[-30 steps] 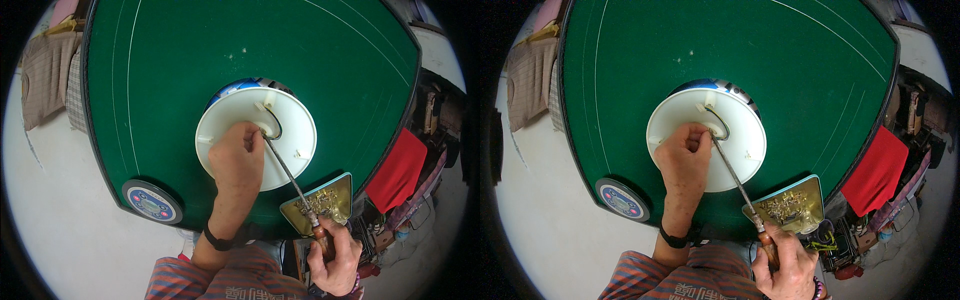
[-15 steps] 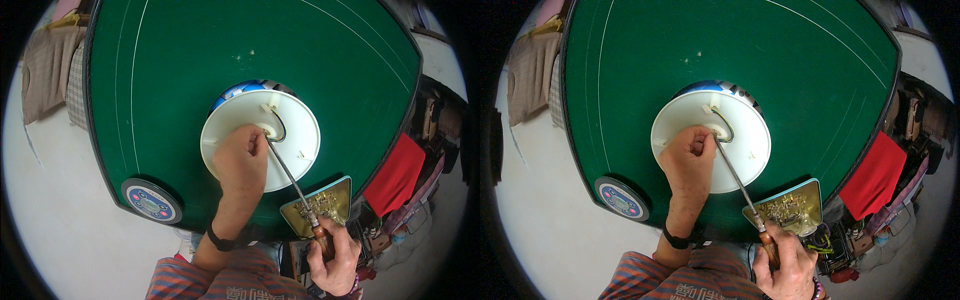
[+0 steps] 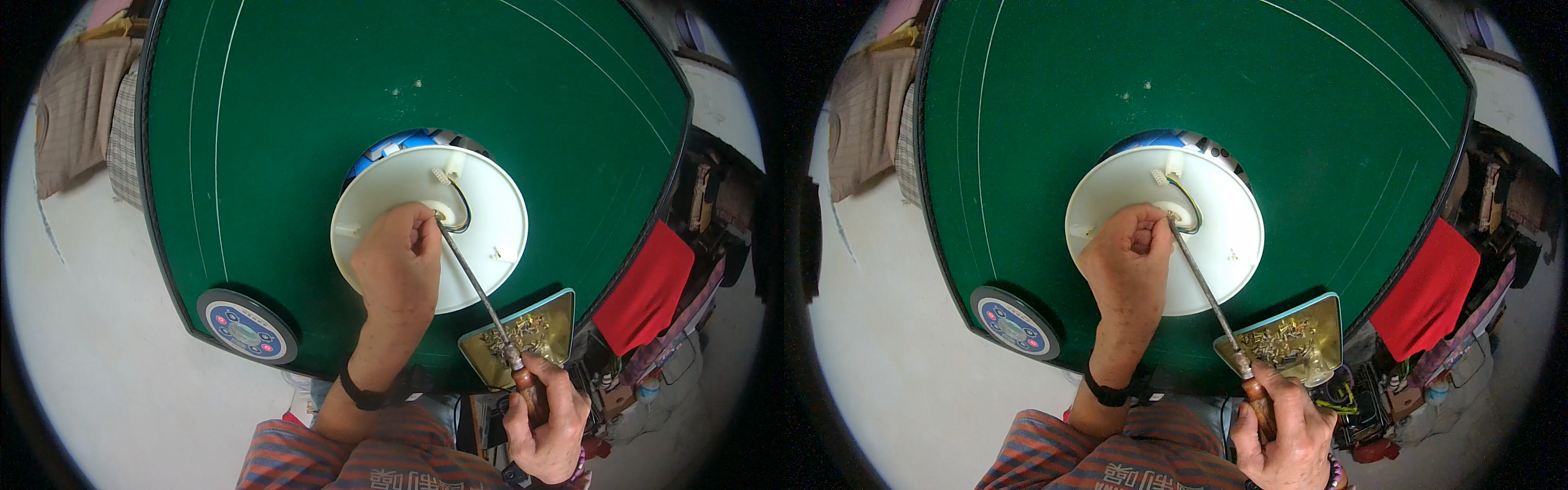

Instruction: The person picks up a small metal component and a screw, then uses a screwdriver to attach the component to the center of a circular white light fixture.

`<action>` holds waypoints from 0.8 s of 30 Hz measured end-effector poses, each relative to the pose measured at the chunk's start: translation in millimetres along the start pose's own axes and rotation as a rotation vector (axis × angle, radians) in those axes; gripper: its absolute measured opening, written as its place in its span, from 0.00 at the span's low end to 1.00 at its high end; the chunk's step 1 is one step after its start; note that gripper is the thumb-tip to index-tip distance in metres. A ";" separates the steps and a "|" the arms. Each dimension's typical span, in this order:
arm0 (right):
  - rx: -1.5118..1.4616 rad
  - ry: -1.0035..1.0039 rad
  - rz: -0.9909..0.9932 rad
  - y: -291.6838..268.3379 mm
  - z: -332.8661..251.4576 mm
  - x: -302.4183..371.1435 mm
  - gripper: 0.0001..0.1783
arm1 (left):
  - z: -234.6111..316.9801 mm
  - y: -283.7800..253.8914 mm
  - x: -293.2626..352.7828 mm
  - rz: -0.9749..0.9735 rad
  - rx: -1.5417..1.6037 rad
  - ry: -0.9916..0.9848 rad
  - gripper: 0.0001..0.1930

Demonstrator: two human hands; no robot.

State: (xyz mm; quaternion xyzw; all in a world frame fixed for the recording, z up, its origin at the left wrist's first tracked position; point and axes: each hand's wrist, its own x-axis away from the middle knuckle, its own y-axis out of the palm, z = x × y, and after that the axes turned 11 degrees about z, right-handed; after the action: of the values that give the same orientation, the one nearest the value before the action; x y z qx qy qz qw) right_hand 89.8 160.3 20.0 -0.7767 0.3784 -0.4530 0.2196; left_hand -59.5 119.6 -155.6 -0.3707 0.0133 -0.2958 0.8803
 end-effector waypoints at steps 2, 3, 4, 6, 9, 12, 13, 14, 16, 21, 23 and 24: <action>0.000 -0.031 -0.014 -2.0 0.0 -1.0 0.19 | -1.1 -0.2 0.2 -0.005 0.008 -0.014 0.03; 0.001 -0.033 -0.014 -2.1 0.3 -1.0 0.19 | -1.6 0.1 0.4 -0.006 0.008 -0.015 0.03; 0.002 -0.036 -0.015 -2.1 0.5 -1.0 0.19 | -2.2 0.5 0.6 0.006 0.021 0.013 0.04; 0.002 -0.037 -0.013 -1.7 1.2 -0.8 0.19 | -2.2 -0.2 0.4 0.017 0.034 0.041 0.04; 0.000 -0.028 -0.019 -2.0 1.1 -1.1 0.19 | -0.6 -2.8 -1.3 -0.018 0.013 0.059 0.05; -0.001 -0.019 -0.027 -2.1 1.6 -0.7 0.20 | -0.4 -2.5 -1.3 -0.018 -0.007 0.065 0.05; 0.000 -0.019 -0.027 -1.9 2.0 -0.1 0.20 | -0.5 -2.1 -1.0 -0.015 0.002 0.056 0.05; 0.001 -0.017 -0.026 0.5 2.5 1.3 0.20 | -0.7 -1.7 -0.7 -0.012 0.012 0.047 0.05; 0.021 -0.006 0.017 7.0 3.1 3.8 0.20 | -1.4 -0.1 1.5 -0.009 0.048 0.025 0.05; 0.021 0.006 0.015 7.1 2.8 2.7 0.20 | 1.2 -1.6 -0.3 -0.015 0.004 0.036 0.04; 0.025 0.005 0.015 7.0 2.6 2.3 0.20 | 1.3 -1.3 -0.5 -0.008 0.005 0.050 0.04; 0.023 0.004 0.017 7.1 2.5 2.1 0.19 | 0.6 -0.6 -0.1 -0.008 0.005 0.050 0.04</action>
State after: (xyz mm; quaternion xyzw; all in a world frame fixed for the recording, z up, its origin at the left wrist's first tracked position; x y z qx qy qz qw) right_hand 89.9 154.3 15.0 -0.7699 0.3803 -0.4571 0.2316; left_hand -59.8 119.7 -154.7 -0.3610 0.0328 -0.3086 0.8794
